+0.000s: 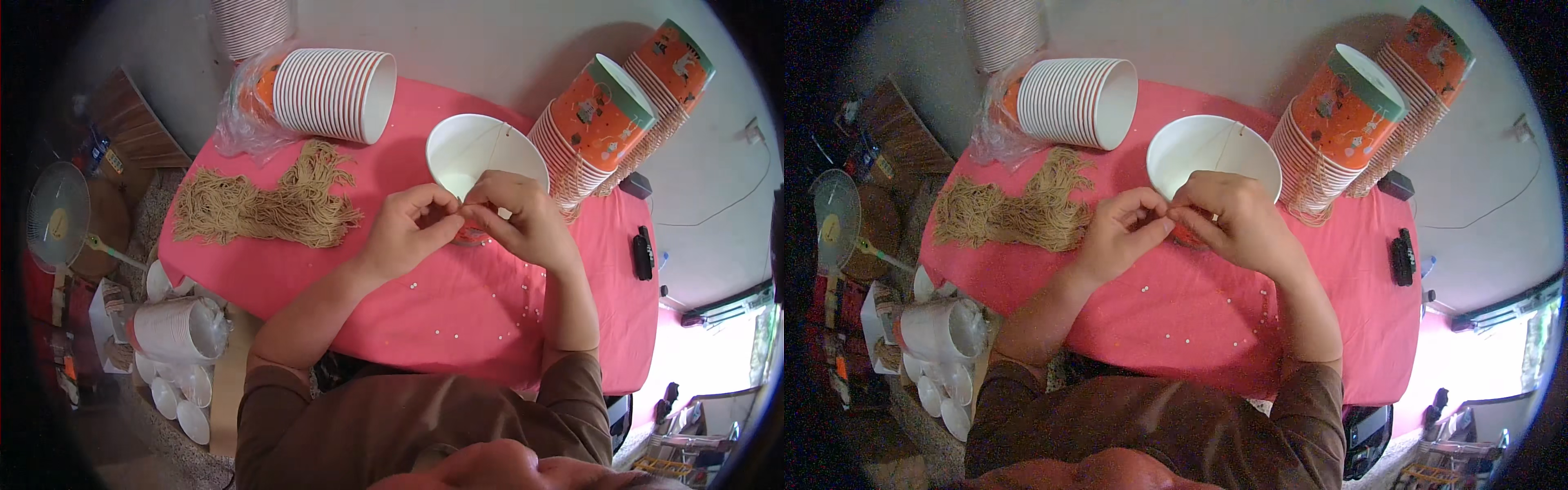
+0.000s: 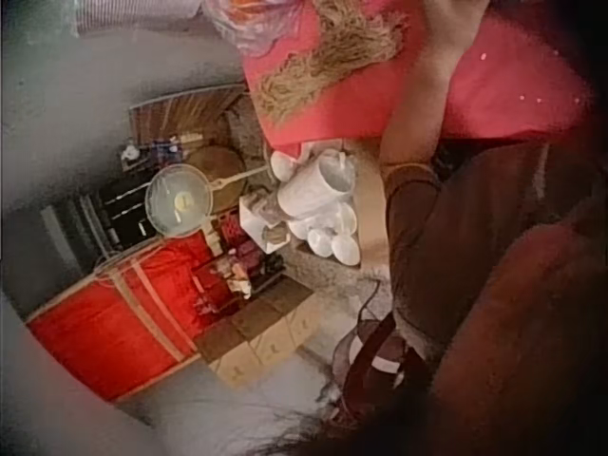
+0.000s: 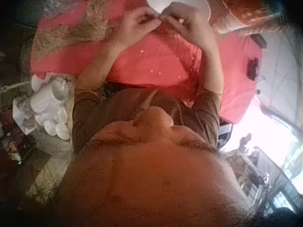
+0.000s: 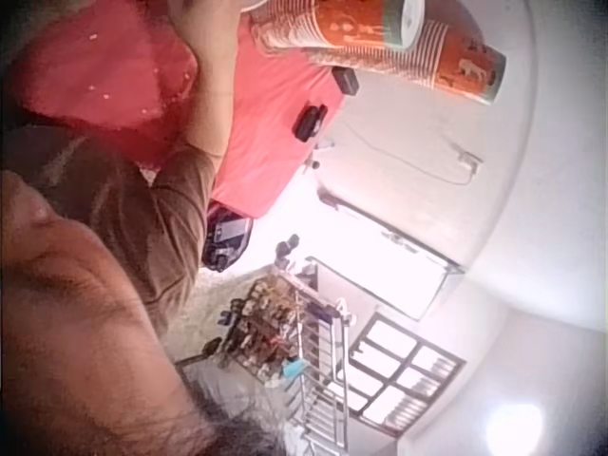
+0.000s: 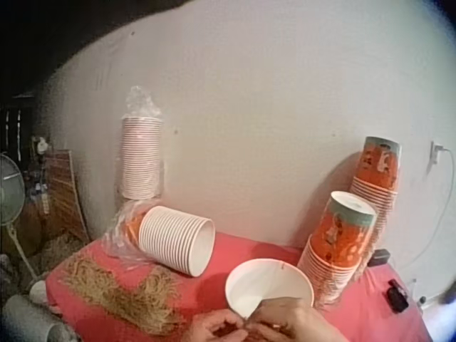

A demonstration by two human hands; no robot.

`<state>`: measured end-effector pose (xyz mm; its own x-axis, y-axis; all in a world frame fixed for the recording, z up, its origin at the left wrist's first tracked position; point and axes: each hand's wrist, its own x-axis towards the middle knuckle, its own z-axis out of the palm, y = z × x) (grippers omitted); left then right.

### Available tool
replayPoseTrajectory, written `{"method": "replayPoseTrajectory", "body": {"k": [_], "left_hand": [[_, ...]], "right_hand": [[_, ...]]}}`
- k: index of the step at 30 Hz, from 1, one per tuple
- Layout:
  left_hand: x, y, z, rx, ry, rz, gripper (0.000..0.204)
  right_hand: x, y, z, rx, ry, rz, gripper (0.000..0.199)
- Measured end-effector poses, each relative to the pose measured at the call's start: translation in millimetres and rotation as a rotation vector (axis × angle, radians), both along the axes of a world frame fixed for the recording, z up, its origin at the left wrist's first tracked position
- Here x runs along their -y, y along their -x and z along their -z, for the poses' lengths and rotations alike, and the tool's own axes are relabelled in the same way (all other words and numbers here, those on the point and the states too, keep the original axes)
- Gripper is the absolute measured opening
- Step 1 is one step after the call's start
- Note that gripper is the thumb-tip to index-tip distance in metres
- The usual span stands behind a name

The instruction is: Threading elastic strings through holes in paper cups to assemble them.

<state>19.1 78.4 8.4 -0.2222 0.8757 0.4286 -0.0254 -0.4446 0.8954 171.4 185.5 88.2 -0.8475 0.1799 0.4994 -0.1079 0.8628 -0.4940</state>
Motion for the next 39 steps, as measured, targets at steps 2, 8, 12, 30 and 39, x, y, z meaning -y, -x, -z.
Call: {"method": "replayPoseTrajectory", "body": {"k": [2,8,12,30,39], "left_hand": [[1,-1,-4,-0.091,-0.025,-0.067,0.009],[4,-3,-15,-0.478,-0.281,-0.327,0.013],[0,-2,-10,-0.437,-0.415,-0.36,0.013],[3,11,-6,0.667,0.223,0.275,0.004],[2,14,-3,0.701,0.224,0.367,0.007]], "right_hand": [[2,0,-1,0.024,0.051,0.032,0.009],[5,-1,-2,0.049,0.065,0.054,0.013],[6,-2,-2,0.142,0.186,0.061,0.013],[8,11,17,-0.185,-0.123,0.038,0.02],[6,9,17,-0.193,-0.008,0.016,0.016]]}}
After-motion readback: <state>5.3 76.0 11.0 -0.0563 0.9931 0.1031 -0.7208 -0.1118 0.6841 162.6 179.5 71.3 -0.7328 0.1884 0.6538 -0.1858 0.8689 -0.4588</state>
